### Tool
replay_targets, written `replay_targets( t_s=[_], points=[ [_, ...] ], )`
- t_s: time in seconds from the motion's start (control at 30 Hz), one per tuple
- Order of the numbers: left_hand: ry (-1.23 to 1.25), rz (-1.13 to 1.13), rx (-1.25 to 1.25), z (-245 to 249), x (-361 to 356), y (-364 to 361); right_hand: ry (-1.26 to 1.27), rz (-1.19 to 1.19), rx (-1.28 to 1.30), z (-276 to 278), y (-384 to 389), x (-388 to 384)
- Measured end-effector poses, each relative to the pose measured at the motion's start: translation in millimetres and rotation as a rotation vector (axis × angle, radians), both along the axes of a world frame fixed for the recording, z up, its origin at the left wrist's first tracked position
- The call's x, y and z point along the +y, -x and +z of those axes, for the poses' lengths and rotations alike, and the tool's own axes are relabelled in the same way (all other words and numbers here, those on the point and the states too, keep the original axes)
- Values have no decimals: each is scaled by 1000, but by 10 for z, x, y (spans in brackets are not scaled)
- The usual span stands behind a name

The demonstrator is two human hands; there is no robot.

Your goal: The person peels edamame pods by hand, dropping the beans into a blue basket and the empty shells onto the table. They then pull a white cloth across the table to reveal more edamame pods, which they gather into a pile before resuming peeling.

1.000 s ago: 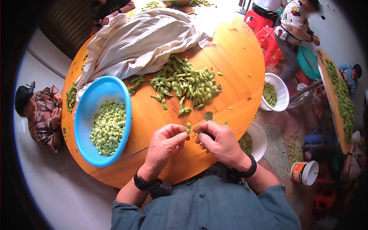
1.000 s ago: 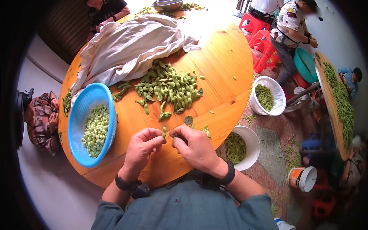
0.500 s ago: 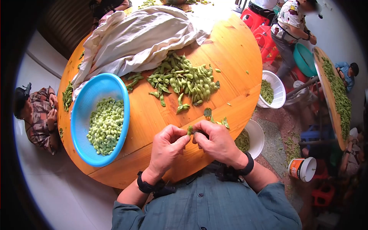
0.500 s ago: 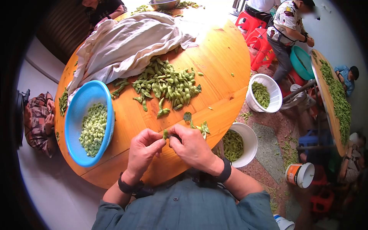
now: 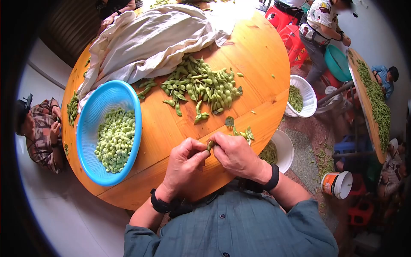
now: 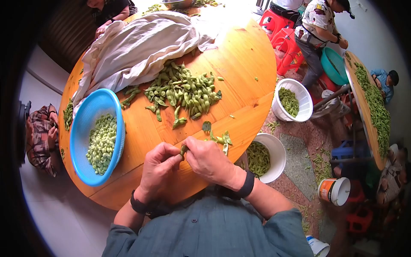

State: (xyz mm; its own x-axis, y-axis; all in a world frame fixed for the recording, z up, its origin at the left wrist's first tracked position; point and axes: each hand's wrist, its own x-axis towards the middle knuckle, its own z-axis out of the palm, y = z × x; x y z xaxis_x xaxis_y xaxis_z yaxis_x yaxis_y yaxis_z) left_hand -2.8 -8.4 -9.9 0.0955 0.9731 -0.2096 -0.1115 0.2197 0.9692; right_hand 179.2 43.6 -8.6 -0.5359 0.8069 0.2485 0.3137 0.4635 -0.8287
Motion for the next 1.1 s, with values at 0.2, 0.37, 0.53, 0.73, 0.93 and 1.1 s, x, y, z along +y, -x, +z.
replay_targets(
  t_s=[0.2,0.37,0.53,0.73,0.93,1.1],
  points=[
    [160,-60,-271,-25,80,124,112,-3,34,-35,10,18],
    [-436,-2,560,57,53,-37,180,-53,3,12,27,47],
    [-723,-2,838,-9,76,-9,206,-47,10,49,62,41],
    [-598,60,720,-24,48,-19,390,-24,83,62,111,37],
    [100,68,81,-2,41,49,799,61,160,97,123,95],
    [325,27,-262,31,48,51,1003,101,151,113,105,141]
  ],
)
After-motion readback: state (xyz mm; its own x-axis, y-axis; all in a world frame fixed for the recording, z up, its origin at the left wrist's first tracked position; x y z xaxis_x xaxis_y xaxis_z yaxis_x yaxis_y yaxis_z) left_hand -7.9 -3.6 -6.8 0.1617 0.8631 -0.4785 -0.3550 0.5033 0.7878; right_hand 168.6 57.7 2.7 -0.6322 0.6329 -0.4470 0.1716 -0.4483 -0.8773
